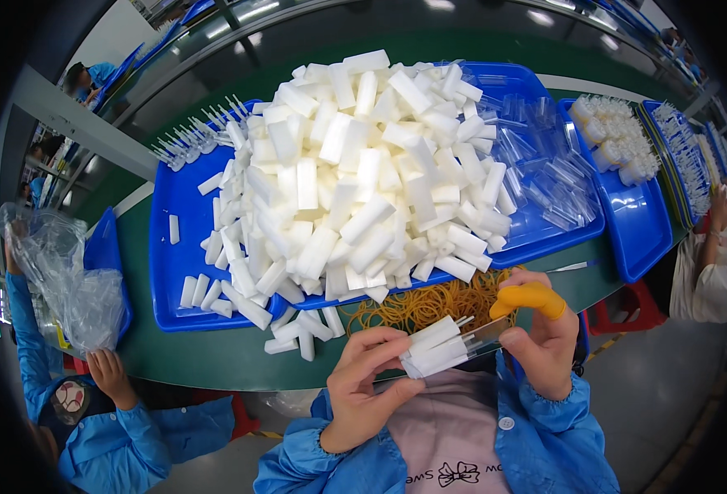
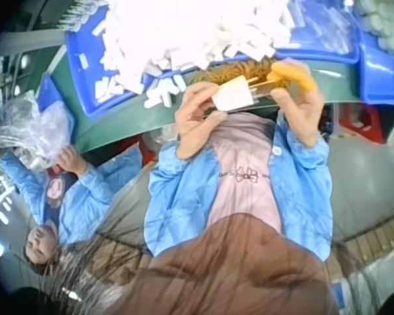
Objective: The person assembles small white cylindrical components by inserting them into clear plastic sleeves and securing them with rubber bands. They repeatedly pick up components from a blue tray, insert them into sleeves, and use a yellow rubber band to bundle the set together before placing the finished unit on the tray.
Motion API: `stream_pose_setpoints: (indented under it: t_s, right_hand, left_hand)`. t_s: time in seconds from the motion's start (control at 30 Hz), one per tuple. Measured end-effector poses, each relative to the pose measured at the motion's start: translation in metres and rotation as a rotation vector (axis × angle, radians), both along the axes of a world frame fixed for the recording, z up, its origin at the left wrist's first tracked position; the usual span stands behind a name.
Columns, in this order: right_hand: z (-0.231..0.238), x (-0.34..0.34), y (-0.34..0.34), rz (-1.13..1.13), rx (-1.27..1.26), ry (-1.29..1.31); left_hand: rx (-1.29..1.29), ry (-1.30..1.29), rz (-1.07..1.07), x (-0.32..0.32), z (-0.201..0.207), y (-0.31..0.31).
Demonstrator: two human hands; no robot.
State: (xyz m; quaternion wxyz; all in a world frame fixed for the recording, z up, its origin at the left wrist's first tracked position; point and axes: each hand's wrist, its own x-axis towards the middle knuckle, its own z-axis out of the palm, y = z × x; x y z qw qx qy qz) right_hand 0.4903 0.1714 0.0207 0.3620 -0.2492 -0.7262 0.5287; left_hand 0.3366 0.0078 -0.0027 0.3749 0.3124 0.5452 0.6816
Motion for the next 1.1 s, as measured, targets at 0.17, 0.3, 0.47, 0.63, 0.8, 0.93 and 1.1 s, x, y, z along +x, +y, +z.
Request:
stream_pose_setpoints:
  t_s: [0.17,0.3,0.47,0.63,0.8,0.93,1.1]
  right_hand:
    - [-0.005,-0.002,-0.007,-0.007,-0.186,0.137]
    - [-0.007,0.003,-0.006,0.099,-0.046,0.111]
    - [-0.003,0.002,-0.02,0.082,-0.017,0.082]
    - [-0.004,-0.003,-0.024,0.089,0.02,0.069]
    - [-0.006,-0.004,-0.024,0.073,0.029,0.065]
    - [-0.006,-0.006,-0.02,0.097,0.07,0.05]
    - [0.004,-0.01,-0.01,0.163,0.174,-0.006]
  left_hand:
    - [0.064,-0.261,-0.05,-0.003,0.002,0.002]
    - [0.084,-0.319,-0.109,-0.006,0.0,0.0]
    - [0.103,-0.228,-0.121,-0.003,0.004,-0.003]
    - [0.039,-0.163,-0.052,0.002,0.01,-0.003]
    - [0.019,-0.126,-0.037,0.002,0.012,-0.002]
    - [0.057,-0.133,-0.046,0.0,0.005,-0.002]
    - [0.079,-0.246,0.001,0.001,-0.001,0.002]
